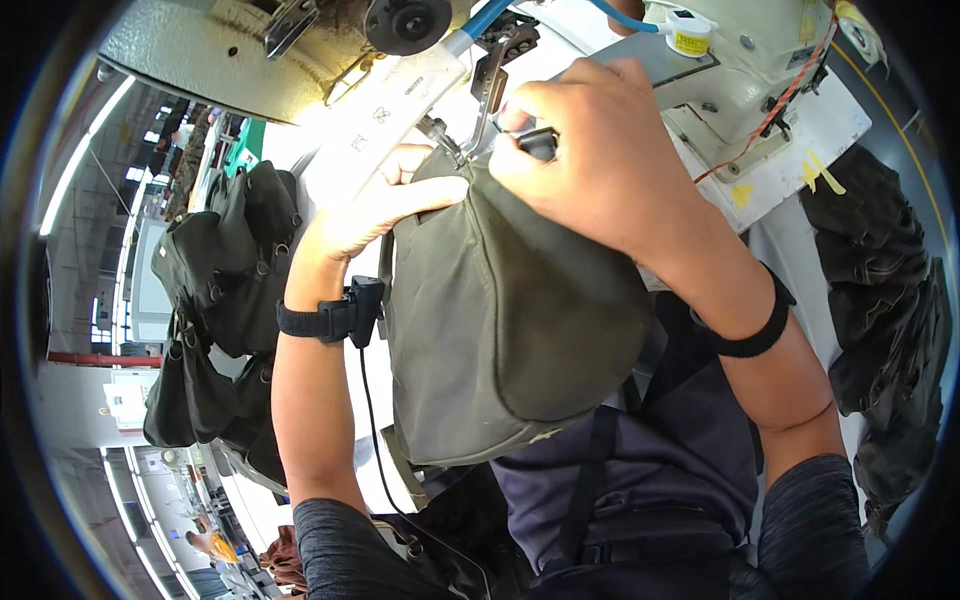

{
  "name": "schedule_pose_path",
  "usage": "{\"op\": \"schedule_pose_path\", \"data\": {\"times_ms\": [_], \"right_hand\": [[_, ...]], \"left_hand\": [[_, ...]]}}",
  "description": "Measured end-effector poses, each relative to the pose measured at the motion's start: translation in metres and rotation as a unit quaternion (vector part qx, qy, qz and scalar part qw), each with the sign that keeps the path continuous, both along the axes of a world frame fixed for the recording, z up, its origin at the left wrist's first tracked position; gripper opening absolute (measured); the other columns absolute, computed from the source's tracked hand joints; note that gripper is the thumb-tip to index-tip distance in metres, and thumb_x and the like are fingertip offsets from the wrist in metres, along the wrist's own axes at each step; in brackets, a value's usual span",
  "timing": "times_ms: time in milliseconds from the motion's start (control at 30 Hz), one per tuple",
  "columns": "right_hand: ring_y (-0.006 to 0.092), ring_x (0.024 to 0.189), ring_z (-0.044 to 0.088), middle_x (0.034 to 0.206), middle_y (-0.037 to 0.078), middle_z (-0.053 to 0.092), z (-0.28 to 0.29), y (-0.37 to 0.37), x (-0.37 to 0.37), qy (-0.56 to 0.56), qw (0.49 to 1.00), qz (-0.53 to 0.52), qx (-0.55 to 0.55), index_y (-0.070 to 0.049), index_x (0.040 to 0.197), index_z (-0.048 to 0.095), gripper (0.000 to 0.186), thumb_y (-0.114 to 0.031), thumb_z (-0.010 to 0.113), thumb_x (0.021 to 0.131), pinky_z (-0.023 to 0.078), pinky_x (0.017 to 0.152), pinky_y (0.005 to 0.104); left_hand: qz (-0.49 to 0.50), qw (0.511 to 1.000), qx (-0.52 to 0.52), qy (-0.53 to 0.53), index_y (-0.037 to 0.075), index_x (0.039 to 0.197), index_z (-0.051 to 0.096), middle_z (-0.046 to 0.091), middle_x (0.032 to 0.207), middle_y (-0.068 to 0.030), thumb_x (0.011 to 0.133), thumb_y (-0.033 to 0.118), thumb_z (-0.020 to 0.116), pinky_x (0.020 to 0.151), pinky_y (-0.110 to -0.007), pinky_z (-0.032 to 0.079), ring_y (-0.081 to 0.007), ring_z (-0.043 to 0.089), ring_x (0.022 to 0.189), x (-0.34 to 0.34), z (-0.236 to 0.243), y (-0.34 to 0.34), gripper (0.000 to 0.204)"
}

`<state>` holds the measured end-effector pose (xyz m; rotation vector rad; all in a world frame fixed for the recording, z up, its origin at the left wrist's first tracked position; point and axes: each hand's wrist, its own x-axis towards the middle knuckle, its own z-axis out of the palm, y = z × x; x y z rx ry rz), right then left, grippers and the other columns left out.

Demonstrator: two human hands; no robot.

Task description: The person operates an industrial sewing machine to stitch a zipper onto a dark green fabric bag. They guide the bag under the needle, align the zipper, and use scissors to trim excess thread. The person repeatedly inspects the stitching and adjusts the bag's position to ensure the zipper is securely attached.

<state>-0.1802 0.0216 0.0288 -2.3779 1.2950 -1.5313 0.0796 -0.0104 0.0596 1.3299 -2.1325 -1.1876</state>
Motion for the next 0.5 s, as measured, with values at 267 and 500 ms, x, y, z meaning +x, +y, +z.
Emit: {"op": "schedule_pose_path", "data": {"times_ms": [267, 500], "right_hand": [[0.0203, 0.075, 0.057, 0.072, 0.003, 0.061, -0.015, -0.018, -0.003, -0.071, 0.991, 0.096, 0.053, -0.006, 0.1, 0.078, 0.022, -0.017, 0.075, 0.082, 0.042, 0.085, 0.0341], [0.0044, 0.058, 0.036, 0.061, -0.003, 0.043, -0.007, -0.011, 0.004, -0.244, 0.907, 0.275, 0.207, -0.003, 0.107, 0.073, 0.021, -0.008, 0.069, 0.087, 0.03, 0.053, 0.0241]], "left_hand": [[0.017, 0.999, 0.028, -0.023, 0.003, 0.113, 0.076, 0.067, 0.087, 0.0025, 0.087, 0.027, 0.088, 0.065, -0.027, 0.046, -0.0066, 0.058, 0.077, -0.007, 0.013, 0.002, 0.037], [-0.002, 0.997, 0.042, -0.066, 0.003, 0.113, 0.075, 0.07, 0.09, 0.001, 0.087, 0.03, 0.088, 0.068, -0.028, 0.049, -0.0084, 0.061, 0.08, -0.006, 0.013, -0.005, 0.04]]}}
